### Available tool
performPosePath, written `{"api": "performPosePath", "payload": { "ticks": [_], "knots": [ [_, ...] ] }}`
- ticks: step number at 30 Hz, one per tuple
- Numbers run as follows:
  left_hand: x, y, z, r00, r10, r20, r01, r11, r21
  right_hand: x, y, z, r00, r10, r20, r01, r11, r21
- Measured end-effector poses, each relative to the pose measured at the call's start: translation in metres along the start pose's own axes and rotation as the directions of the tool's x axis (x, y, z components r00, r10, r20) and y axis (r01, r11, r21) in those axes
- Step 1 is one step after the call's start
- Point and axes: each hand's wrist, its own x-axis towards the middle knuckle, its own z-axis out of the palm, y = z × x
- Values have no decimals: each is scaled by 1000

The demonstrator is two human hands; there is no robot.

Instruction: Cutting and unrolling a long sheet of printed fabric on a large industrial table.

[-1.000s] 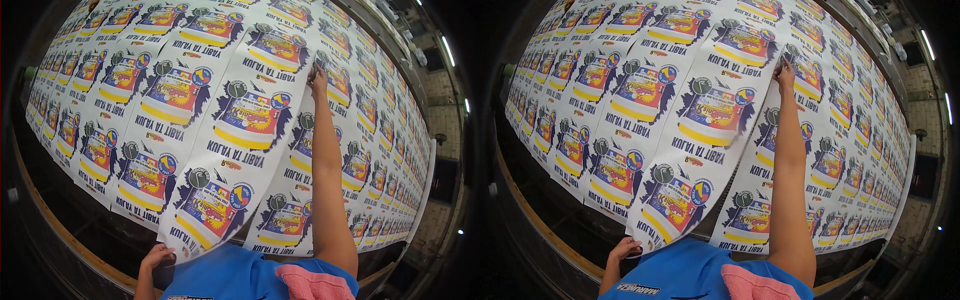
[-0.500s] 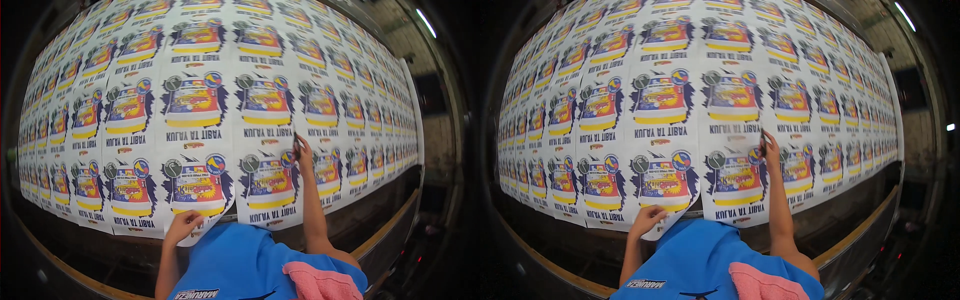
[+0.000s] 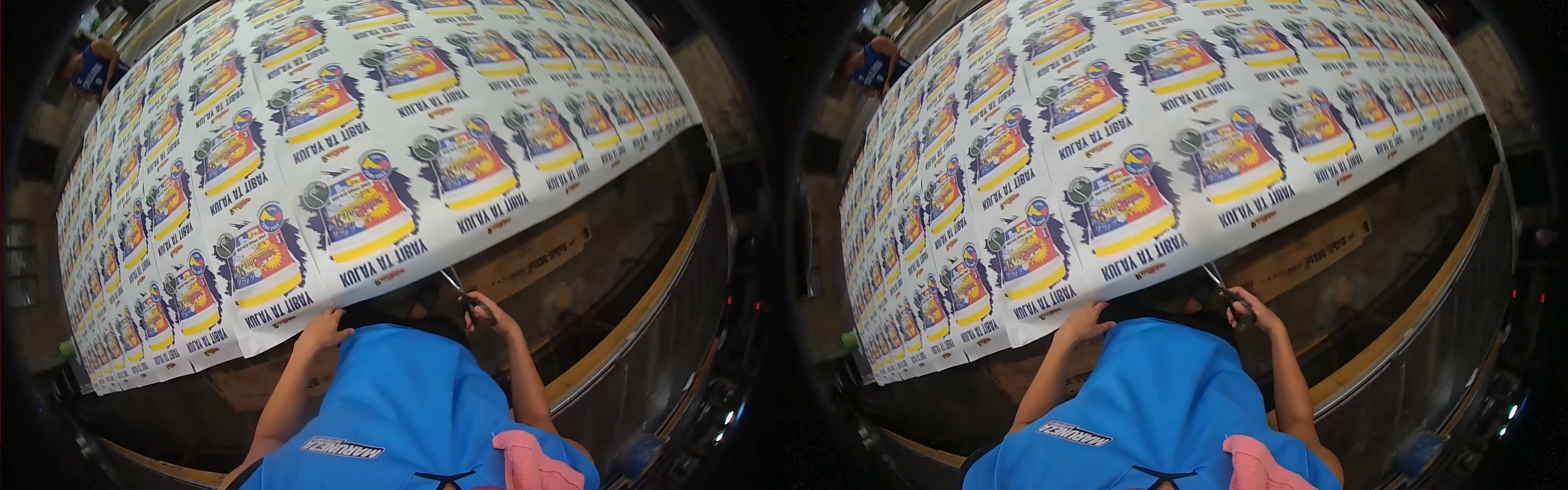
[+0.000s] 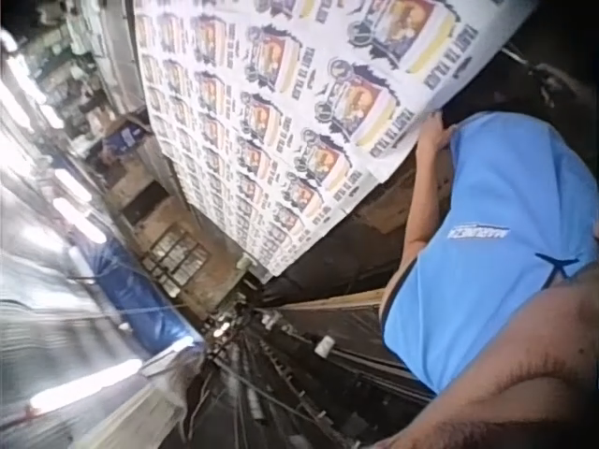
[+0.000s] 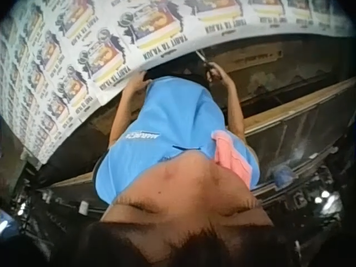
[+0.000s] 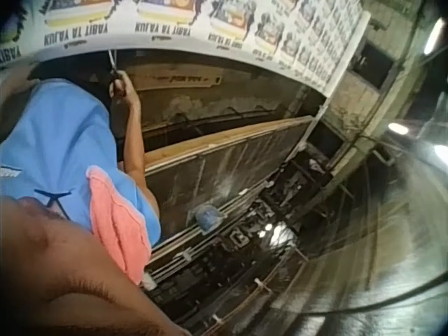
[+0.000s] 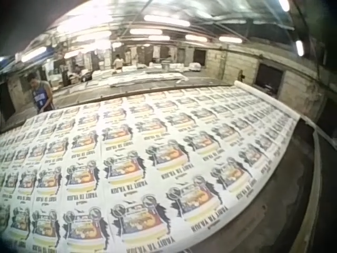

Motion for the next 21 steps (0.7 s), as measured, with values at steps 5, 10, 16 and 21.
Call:
{"api": "performPosePath", "payload": {
  "ticks": [5, 10, 16, 21],
  "knots": [
    [3, 105, -27, 984, 114, 140, -97, 988, -118, -3, 61, 1, 988, -78, -131, 88, 993, 79],
    [18, 185, 0, 913, 267, -307, -238, 962, 130, 22, 31, 5, 952, -305, -8, 305, 952, -31],
    [57, 205, 28, 765, 334, -551, -98, 906, 413, 16, -14, 31, 935, -342, -90, 347, 936, 57],
    [78, 197, 24, 659, 361, -660, -139, 921, 365, -1, -25, 32, 928, -278, -248, 266, 961, -78]
  ]
}}
